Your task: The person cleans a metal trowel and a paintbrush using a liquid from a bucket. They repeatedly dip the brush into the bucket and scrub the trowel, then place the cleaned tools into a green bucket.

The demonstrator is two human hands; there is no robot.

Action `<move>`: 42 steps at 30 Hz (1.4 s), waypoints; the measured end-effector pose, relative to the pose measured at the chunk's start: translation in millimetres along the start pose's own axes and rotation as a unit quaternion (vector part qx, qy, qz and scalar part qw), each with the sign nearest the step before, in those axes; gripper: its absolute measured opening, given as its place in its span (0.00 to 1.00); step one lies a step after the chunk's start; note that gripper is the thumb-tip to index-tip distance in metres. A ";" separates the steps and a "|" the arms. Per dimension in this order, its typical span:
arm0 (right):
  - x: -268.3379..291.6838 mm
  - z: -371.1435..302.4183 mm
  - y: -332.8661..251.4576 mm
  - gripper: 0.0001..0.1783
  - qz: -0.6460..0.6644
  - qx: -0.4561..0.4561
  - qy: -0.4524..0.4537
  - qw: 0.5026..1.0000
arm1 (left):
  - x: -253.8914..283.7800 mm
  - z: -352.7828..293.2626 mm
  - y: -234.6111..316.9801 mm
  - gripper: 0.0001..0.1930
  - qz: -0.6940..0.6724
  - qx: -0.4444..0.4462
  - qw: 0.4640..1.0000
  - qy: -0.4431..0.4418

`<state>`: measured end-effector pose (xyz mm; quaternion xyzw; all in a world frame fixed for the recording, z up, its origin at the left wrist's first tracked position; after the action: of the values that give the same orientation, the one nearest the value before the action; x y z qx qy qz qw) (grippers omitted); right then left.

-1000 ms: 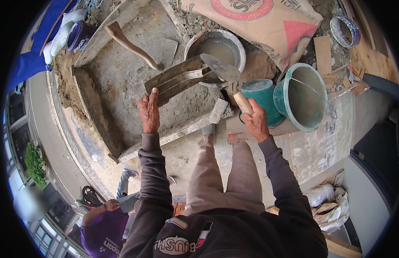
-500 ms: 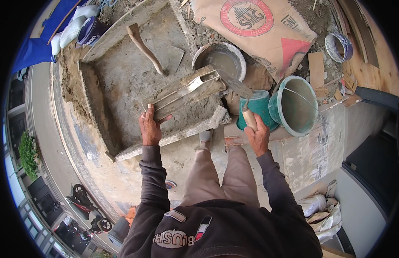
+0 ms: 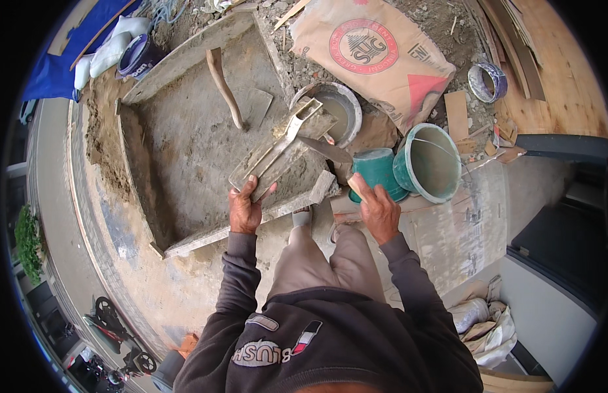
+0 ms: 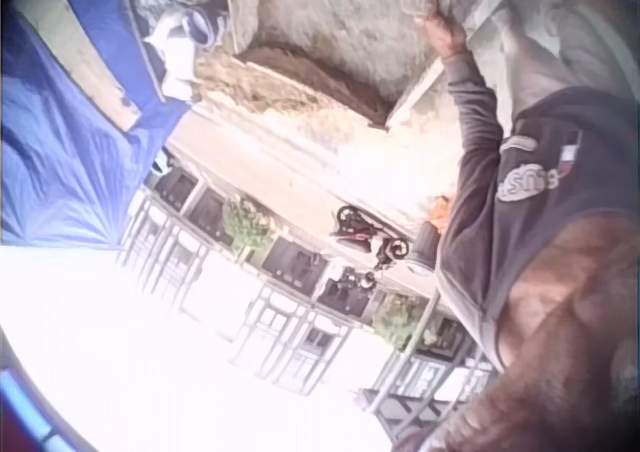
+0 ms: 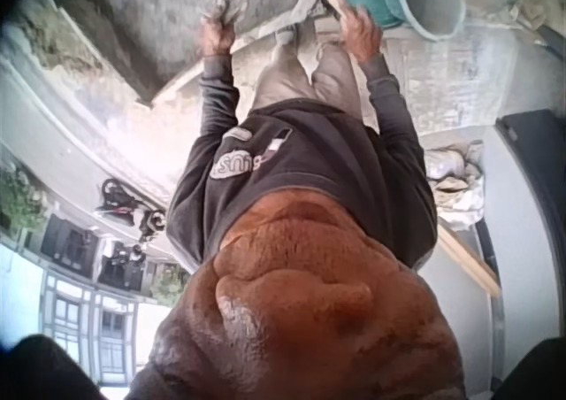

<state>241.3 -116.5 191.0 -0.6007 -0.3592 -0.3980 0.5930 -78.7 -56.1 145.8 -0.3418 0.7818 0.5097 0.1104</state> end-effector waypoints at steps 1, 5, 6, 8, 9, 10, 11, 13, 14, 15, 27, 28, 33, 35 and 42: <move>2.0 6.9 3.1 0.47 -0.012 -0.028 0.008 0.999 | 1.9 -1.7 2.4 0.06 0.004 -0.004 1.000 0.004; 8.5 20.0 8.0 0.48 -0.024 -0.053 0.027 0.998 | 5.4 -11.3 8.2 0.08 0.002 -0.004 1.000 0.000; 7.8 17.3 0.6 0.48 -0.027 -0.030 0.023 0.999 | 5.5 -12.3 10.2 0.07 -0.016 -0.009 1.000 0.006; 6.6 9.5 -14.6 0.48 -0.031 0.021 0.014 0.999 | 4.5 -14.0 18.4 0.06 -0.055 -0.021 0.998 0.019; 3.6 7.1 -15.5 0.48 -0.043 0.020 0.009 0.999 | 4.8 -15.5 21.5 0.06 -0.048 -0.025 0.998 0.021; 2.0 8.9 -13.2 0.48 -0.036 -0.005 0.016 0.999 | 7.5 -18.4 24.8 0.05 -0.037 -0.030 0.999 0.026; 2.3 12.0 -8.8 0.47 -0.030 -0.030 0.023 0.999 | 10.0 -20.4 28.1 0.05 -0.026 -0.035 0.999 0.031; 1.8 17.4 7.0 0.46 -0.008 -0.075 0.041 0.996 | 16.1 -23.8 35.0 0.04 -0.040 -0.028 0.998 0.039; 2.8 20.6 17.5 0.44 0.008 -0.096 0.053 0.994 | 19.7 -24.8 38.5 0.04 -0.048 -0.023 0.998 0.042; 2.0 21.6 25.4 0.43 0.024 -0.118 0.065 0.991 | 23.5 -24.1 42.2 0.04 -0.042 -0.038 0.998 0.019; 45.2 25.5 -83.3 0.38 0.468 -0.193 -0.145 0.850 | 19.6 -39.2 61.9 0.11 0.158 -0.153 0.973 -0.071; 45.2 29.9 -89.4 0.38 0.441 -0.162 -0.120 0.875 | 14.6 -39.8 59.5 0.10 0.157 -0.160 0.971 -0.076; 38.3 37.8 -106.9 0.36 0.380 -0.128 -0.108 0.910 | -7.0 -46.6 51.4 0.14 0.174 -0.172 0.965 -0.090; 35.1 36.7 -113.4 0.36 0.359 -0.091 -0.074 0.926 | -4.3 -44.7 46.8 0.14 0.192 -0.179 0.960 -0.100; 39.2 14.1 -138.3 0.37 0.332 -0.005 -0.117 0.936 | -29.6 -53.8 61.5 0.15 0.133 -0.136 0.974 -0.123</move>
<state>133.8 -98.7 285.7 -0.7310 -0.2043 -0.1072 0.6421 -87.1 -75.4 230.2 -0.1810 0.7239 0.6597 0.0894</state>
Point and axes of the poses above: each hand's wrist, its own z-axis towards the middle knuckle, its own x-axis out of the back of the hand, y = z × x, the point moved 3 cm from there along z, towards the middle knuckle, and after that the axes turned 7 degrees about -x, right-handed, at the moved point
